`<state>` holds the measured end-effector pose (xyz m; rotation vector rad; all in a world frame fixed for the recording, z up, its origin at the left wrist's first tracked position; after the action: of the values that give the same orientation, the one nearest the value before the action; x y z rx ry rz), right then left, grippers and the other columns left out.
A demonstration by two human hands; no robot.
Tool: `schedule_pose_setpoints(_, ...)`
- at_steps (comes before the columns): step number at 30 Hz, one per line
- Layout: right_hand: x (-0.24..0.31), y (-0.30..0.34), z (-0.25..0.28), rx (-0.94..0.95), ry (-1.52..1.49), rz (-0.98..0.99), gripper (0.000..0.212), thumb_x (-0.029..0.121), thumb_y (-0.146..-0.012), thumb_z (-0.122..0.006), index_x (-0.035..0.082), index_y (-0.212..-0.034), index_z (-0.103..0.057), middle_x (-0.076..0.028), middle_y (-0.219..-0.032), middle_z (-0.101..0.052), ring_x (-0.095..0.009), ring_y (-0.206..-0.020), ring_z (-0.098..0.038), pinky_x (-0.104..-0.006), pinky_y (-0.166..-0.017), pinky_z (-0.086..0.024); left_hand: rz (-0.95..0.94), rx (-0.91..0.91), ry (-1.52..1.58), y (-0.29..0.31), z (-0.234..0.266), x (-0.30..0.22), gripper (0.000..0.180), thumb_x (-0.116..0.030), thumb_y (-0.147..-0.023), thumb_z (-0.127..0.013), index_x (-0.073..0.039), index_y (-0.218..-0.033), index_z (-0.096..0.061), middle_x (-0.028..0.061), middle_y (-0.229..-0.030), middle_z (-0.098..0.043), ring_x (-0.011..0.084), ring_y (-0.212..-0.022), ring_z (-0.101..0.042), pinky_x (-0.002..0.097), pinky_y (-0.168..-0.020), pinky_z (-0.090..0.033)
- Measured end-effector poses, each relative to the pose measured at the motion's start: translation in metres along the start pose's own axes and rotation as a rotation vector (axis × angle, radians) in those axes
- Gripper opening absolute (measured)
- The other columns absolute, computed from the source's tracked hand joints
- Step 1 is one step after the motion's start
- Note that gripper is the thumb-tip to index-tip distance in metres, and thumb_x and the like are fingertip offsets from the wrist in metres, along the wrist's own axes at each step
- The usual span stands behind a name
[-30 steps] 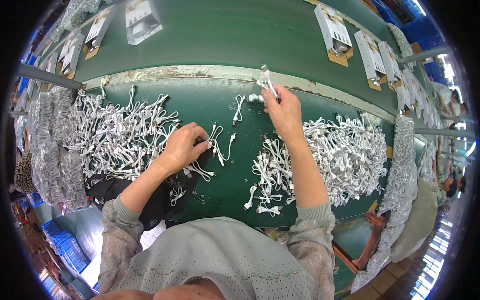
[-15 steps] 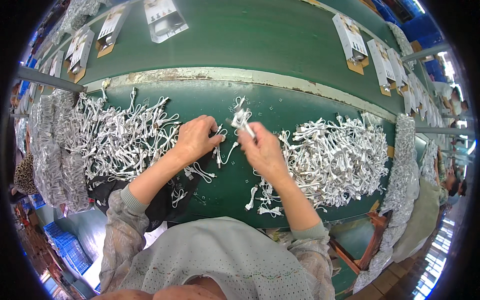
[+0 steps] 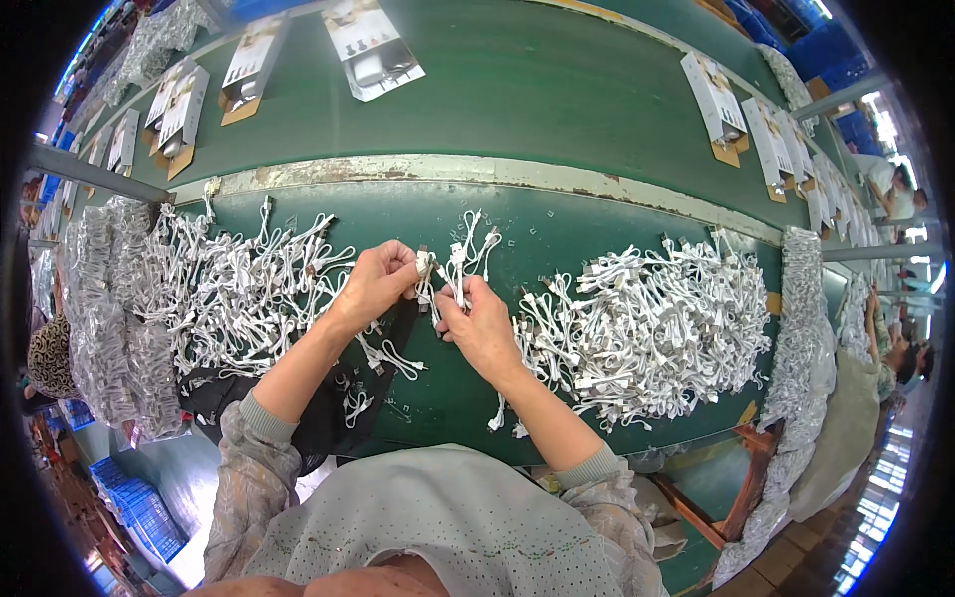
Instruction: Sorting and packaging white electronic cables into small cardboard boxes on a factory assembly line.
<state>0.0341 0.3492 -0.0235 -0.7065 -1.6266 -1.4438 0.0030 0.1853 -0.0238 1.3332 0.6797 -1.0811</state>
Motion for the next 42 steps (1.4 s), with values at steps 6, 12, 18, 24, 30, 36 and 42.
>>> schedule_pose_setpoints(6, 0.002, -0.007, 0.0, 0.04, -0.191, -0.074, 0.023, 0.013, -0.08, -0.067, 0.002, -0.093, -0.052, -0.002, -0.069, -0.055, -0.007, -0.053, -0.052, -0.0202, -0.049, -0.045, -0.054, 0.064, 0.267, 0.004, -0.003, -0.003, 0.023, -0.013, -0.084, -0.065, 0.002, -0.1, -0.058, 0.0003, -0.079, -0.06, 0.0064, -0.069, -0.055, 0.0196, -0.066, -0.045)
schedule_pose_setpoints(12, 0.01, -0.011, 0.003, 0.011, -0.019, -0.008, 0.02, 0.013, -0.08, -0.066, 0.003, -0.088, -0.051, -0.002, -0.066, -0.055, -0.007, -0.052, -0.051, -0.0213, -0.044, -0.043, -0.146, 0.153, -0.186, 0.007, -0.001, -0.021, 0.015, -0.011, -0.08, -0.065, 0.002, -0.088, -0.065, 0.0057, -0.085, -0.059, 0.0116, -0.074, -0.056, 0.0275, -0.068, -0.047)
schedule_pose_setpoints(18, 0.025, -0.008, 0.009, -0.009, 0.206, 0.115, 0.017, 0.013, -0.08, -0.06, -0.001, -0.086, -0.055, -0.009, -0.071, -0.061, -0.014, -0.055, -0.057, -0.0288, -0.051, -0.046, -0.217, 0.229, 0.333, 0.016, 0.002, -0.033, 0.014, -0.015, -0.083, -0.064, -0.001, -0.087, -0.064, -0.0001, -0.084, -0.057, 0.0073, -0.07, -0.048, 0.0215, -0.064, -0.039)
schedule_pose_setpoints(24, 0.046, -0.01, 0.012, 0.044, 0.367, 0.196, 0.015, 0.011, -0.079, -0.061, 0.0, -0.087, -0.054, -0.008, -0.073, -0.059, -0.015, -0.061, -0.056, -0.0279, -0.056, -0.045, -0.299, 0.217, 0.361, 0.021, 0.006, -0.035, 0.012, -0.014, -0.082, -0.067, -0.003, -0.087, -0.066, -0.0005, -0.087, -0.059, 0.0059, -0.071, -0.048, 0.021, -0.065, -0.04)
schedule_pose_setpoints(30, 0.056, -0.016, 0.019, 0.154, 0.277, 0.111, 0.013, 0.013, -0.079, -0.061, 0.002, -0.084, -0.057, -0.004, -0.072, -0.059, -0.01, -0.064, -0.055, -0.0259, -0.059, -0.045, -0.339, 0.235, 0.223, 0.017, 0.007, -0.053, 0.01, -0.011, -0.084, -0.064, -0.001, -0.085, -0.066, -0.0008, -0.08, -0.057, 0.0042, -0.067, -0.046, 0.0192, -0.057, -0.037)
schedule_pose_setpoints(36, 0.068, -0.011, 0.031, 0.088, 0.156, 0.106, 0.01, 0.012, -0.081, -0.061, 0.003, -0.085, -0.058, -0.001, -0.067, -0.057, -0.006, -0.055, -0.051, -0.0212, -0.05, -0.043, -0.187, 0.095, 0.217, -0.006, 0.019, -0.045, 0.018, -0.017, -0.089, -0.06, 0.0, -0.091, -0.065, -0.0021, -0.071, -0.055, 0.0044, -0.058, -0.045, 0.0205, -0.052, -0.037)
schedule_pose_setpoints(42, 0.064, -0.022, 0.047, 0.123, -0.11, 0.042, 0.012, 0.01, -0.083, -0.063, 0.005, -0.09, -0.055, 0.001, -0.072, -0.055, -0.003, -0.055, -0.049, -0.0165, -0.048, -0.042, -0.143, 0.153, 0.287, -0.018, 0.008, -0.039, 0.018, -0.015, -0.088, -0.059, 0.001, -0.084, -0.064, -0.0004, -0.071, -0.058, 0.0052, -0.059, -0.051, 0.0202, -0.054, -0.041)
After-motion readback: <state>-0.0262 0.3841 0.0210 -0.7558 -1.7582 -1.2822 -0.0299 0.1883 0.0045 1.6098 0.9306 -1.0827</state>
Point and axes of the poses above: each hand's wrist, its own y-axis away from the middle knuckle, its own z-axis out of the back of the hand, x = y × z, the point moved 3 cm from there along -y, towards the middle knuckle
